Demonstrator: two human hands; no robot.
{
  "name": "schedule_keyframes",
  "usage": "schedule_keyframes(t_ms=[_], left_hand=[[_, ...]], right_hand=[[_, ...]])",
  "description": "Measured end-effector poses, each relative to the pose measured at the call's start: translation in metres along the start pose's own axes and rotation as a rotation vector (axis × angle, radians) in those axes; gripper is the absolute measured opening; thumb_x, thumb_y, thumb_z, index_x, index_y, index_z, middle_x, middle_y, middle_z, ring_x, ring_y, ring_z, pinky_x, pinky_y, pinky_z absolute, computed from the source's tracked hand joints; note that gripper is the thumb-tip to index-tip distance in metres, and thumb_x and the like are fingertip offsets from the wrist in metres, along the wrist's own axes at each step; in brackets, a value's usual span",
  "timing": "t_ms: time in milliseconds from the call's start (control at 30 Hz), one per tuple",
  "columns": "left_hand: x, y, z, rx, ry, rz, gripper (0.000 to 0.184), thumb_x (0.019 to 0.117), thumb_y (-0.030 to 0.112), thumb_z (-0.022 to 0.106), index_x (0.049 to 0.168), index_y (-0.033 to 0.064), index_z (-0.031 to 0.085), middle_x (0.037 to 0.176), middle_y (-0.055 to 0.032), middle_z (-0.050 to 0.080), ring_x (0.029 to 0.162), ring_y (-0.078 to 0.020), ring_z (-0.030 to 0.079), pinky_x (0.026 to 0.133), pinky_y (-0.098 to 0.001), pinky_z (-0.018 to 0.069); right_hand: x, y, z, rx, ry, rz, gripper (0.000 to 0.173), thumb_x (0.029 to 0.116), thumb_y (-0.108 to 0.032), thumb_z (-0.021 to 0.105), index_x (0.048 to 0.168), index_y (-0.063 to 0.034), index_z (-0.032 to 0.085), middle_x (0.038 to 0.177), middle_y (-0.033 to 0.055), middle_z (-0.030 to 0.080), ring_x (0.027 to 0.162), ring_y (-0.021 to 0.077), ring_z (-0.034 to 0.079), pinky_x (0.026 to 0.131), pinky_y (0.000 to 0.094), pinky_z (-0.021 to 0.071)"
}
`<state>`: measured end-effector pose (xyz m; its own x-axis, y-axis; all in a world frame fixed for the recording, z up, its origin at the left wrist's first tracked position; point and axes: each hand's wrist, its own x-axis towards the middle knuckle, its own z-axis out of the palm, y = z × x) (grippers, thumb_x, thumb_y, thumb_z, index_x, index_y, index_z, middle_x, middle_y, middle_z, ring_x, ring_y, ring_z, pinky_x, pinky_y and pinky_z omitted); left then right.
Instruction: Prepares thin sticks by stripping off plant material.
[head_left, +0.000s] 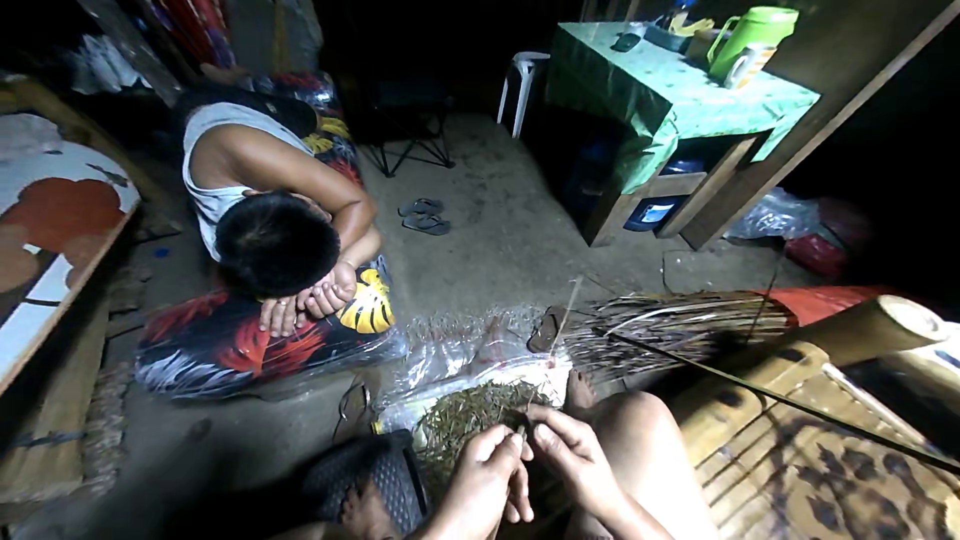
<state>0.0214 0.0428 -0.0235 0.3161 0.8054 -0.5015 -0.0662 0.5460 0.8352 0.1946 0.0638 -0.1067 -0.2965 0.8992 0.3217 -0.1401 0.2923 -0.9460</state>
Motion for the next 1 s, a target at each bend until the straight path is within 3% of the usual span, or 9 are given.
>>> schedule_keyframes(t_ms=[67,167,233,333,500,633,733,867,1000], left_hand=[[-0.001,0.000,0.000,0.028,0.003,0.001,0.024,0.1104,0.009,0.037,0.106,0.0003,0.059,0.067,0.0011,0.060,0.053,-0.0061,0.060,0.053,-0.0200,0.0542],[-0.002,-0.001,0.002,0.033,0.026,0.009,0.022,0.1098,0.007,0.038,0.103,0.0008,0.058,0.064,0.0008,0.060,0.051,-0.0066,0.060,0.051,-0.0202,0.0541],[-0.002,-0.002,0.002,0.027,0.044,0.032,0.023,0.1099,0.007,0.038,0.100,0.0013,0.058,0.062,0.0019,0.057,0.048,-0.0054,0.057,0.049,-0.0189,0.0519],[0.000,-0.002,0.001,0.037,0.055,0.042,0.024,0.1103,0.007,0.037,0.095,0.0040,0.055,0.058,0.0036,0.053,0.045,-0.0037,0.052,0.046,-0.0172,0.0477],[0.000,0.000,0.003,0.052,0.061,0.027,0.023,0.1100,0.008,0.037,0.101,0.0024,0.058,0.056,0.0056,0.046,0.042,-0.0025,0.045,0.043,-0.0163,0.0431],[-0.002,0.000,0.005,0.055,0.046,0.001,0.023,0.1097,0.007,0.038,0.100,0.0024,0.058,0.056,0.0061,0.045,0.042,-0.0021,0.044,0.043,-0.0159,0.0421],[-0.002,0.000,0.005,0.060,0.056,-0.009,0.023,0.1095,0.006,0.037,0.100,0.0021,0.057,0.056,0.0064,0.044,0.043,-0.0020,0.044,0.045,-0.0160,0.0425],[0.002,-0.001,0.002,0.048,0.083,0.023,0.024,0.1095,0.006,0.037,0.099,0.0029,0.058,0.057,0.0058,0.048,0.043,-0.0018,0.046,0.044,-0.0157,0.0437],[0.005,-0.004,0.002,0.049,0.072,0.019,0.023,0.1093,0.006,0.034,0.098,0.0046,0.055,0.057,0.0045,0.049,0.044,-0.0031,0.048,0.044,-0.0164,0.0443]], right_hand=[[0.005,-0.002,-0.007,0.006,0.045,0.042,0.030,0.1060,-0.018,0.048,0.124,-0.0059,0.068,0.088,-0.0112,0.067,0.064,-0.0079,0.052,0.059,0.0126,0.0458],[0.005,-0.005,-0.011,-0.052,0.062,0.029,0.029,0.1060,-0.021,0.048,0.120,-0.0059,0.069,0.079,-0.0123,0.061,0.059,-0.0083,0.046,0.054,0.0117,0.0406],[-0.001,-0.005,-0.008,-0.175,-0.004,-0.048,0.033,0.1079,-0.030,0.047,0.107,-0.0051,0.069,0.078,-0.0070,0.062,0.066,-0.0066,0.053,0.063,0.0129,0.0459],[-0.006,0.001,-0.004,-0.358,-0.062,-0.179,0.045,0.1102,-0.036,0.042,0.103,-0.0003,0.070,0.087,0.0068,0.071,0.082,0.0036,0.066,0.077,0.0202,0.0550],[0.003,0.007,-0.013,-0.530,0.034,-0.256,0.041,0.1090,-0.033,0.045,0.101,-0.0014,0.070,0.085,0.0063,0.070,0.081,0.0036,0.066,0.076,0.0186,0.0542],[0.012,0.013,-0.025,-0.467,0.153,-0.162,0.039,0.1047,-0.021,0.047,0.111,0.0093,0.071,0.099,0.0091,0.075,0.090,-0.0038,0.066,0.088,0.0155,0.0522],[0.012,0.012,-0.027,-0.393,0.178,-0.081,0.036,0.1036,-0.020,0.048,0.109,0.0074,0.070,0.089,0.0010,0.071,0.078,-0.0085,0.059,0.076,0.0128,0.0505],[-0.004,-0.001,-0.012,-0.402,-0.040,-0.159,0.047,0.1091,-0.039,0.044,0.105,-0.0003,0.071,0.089,0.0059,0.072,0.081,0.0013,0.066,0.077,0.0197,0.0554],[-0.007,0.004,-0.005,-0.485,-0.091,-0.248,0.047,0.1096,-0.040,0.042,0.096,-0.0030,0.068,0.080,0.0076,0.067,0.075,0.0086,0.066,0.069,0.0227,0.0548]])
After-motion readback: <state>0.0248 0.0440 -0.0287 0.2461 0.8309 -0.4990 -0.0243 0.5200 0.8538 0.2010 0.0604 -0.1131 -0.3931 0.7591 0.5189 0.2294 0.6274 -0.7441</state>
